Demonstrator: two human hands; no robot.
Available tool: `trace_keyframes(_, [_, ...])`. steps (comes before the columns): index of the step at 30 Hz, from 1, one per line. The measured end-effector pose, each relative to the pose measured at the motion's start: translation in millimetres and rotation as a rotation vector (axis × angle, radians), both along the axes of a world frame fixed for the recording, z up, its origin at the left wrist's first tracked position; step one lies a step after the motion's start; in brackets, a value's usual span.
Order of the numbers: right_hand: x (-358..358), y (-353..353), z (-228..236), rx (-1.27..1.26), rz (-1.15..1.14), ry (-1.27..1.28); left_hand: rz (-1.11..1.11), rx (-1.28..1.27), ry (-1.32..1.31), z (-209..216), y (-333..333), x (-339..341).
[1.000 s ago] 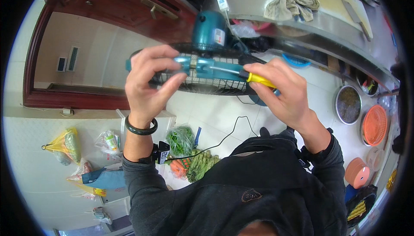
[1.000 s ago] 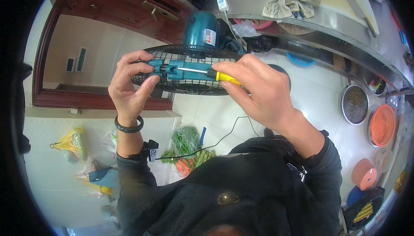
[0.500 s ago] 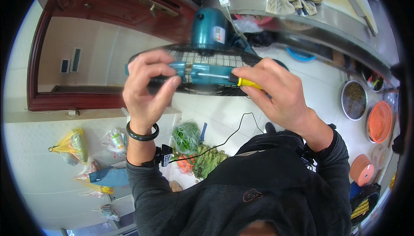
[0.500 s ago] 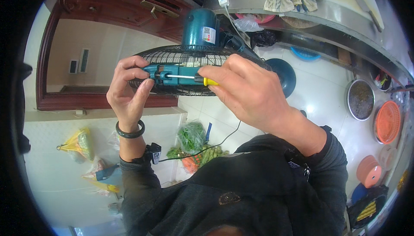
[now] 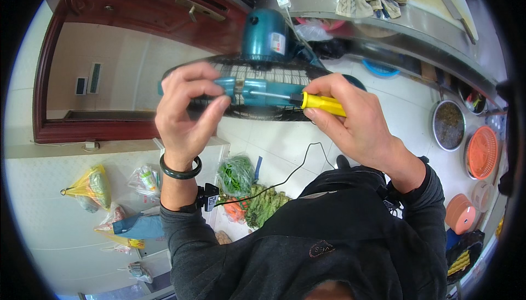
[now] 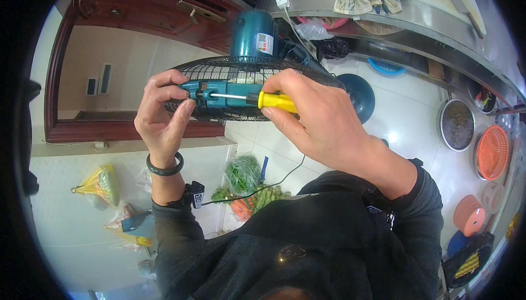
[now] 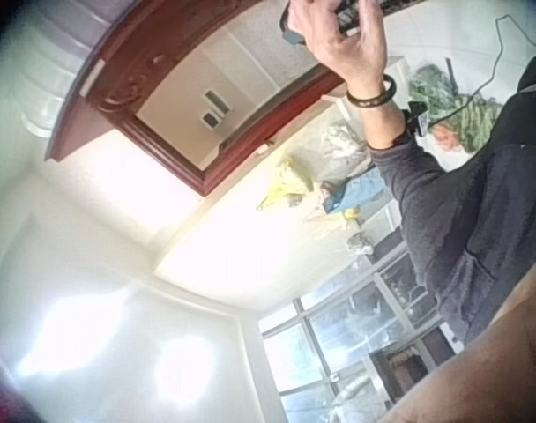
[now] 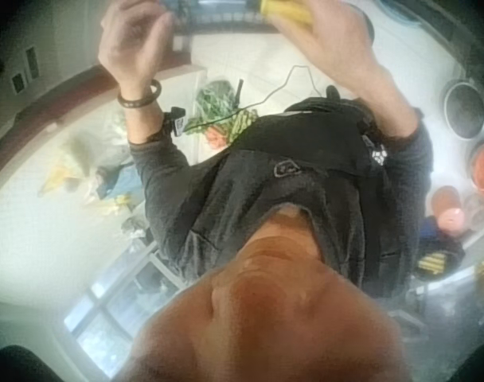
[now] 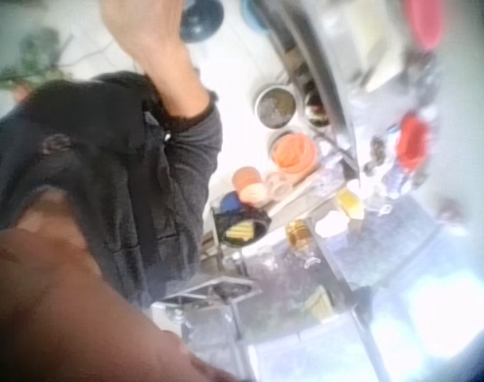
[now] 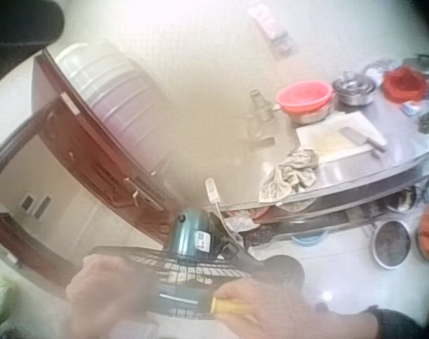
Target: The person assembles a teal pedestal fan by hand. They attach the rear wire cage, then the front wire cage, and finally use a yellow-handled screwdriver to tighten the screws securing the front cage to the fan head.
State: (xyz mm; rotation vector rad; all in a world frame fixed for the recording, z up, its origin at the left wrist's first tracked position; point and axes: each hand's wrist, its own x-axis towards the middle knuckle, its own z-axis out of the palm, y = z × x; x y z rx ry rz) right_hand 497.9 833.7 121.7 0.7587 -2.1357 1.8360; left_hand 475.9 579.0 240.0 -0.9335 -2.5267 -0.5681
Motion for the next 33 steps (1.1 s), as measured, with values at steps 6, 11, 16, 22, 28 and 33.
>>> trace_keyframes(6, [-2, -4, 2, -0.009, -0.060, 0.090, -0.062, -0.035, 0.006, 2, -2, -3])
trace_keyframes(11, [-12, -15, -7, -0.109, -0.234, 0.320, -0.110, -0.047, -0.004, 5, -4, -7])
trace_keyframes(16, [-10, -14, -9, -0.040, -0.238, 0.311, -0.124, -0.043, -0.028, 6, -6, -8])
trace_keyframes(22, [-3, -12, 1, 0.178, -0.336, 0.301, -0.136, -0.066, -0.015, 5, -8, -8])
trace_keyframes(28, [0, -19, -4, 0.017, -0.315, 0.314, -0.140, -0.072, 0.006, 5, -8, -10])
trace_keyframes(33, [2, -24, -5, 0.005, -0.340, 0.315, -0.135, -0.076, 0.002, 6, -8, -11])
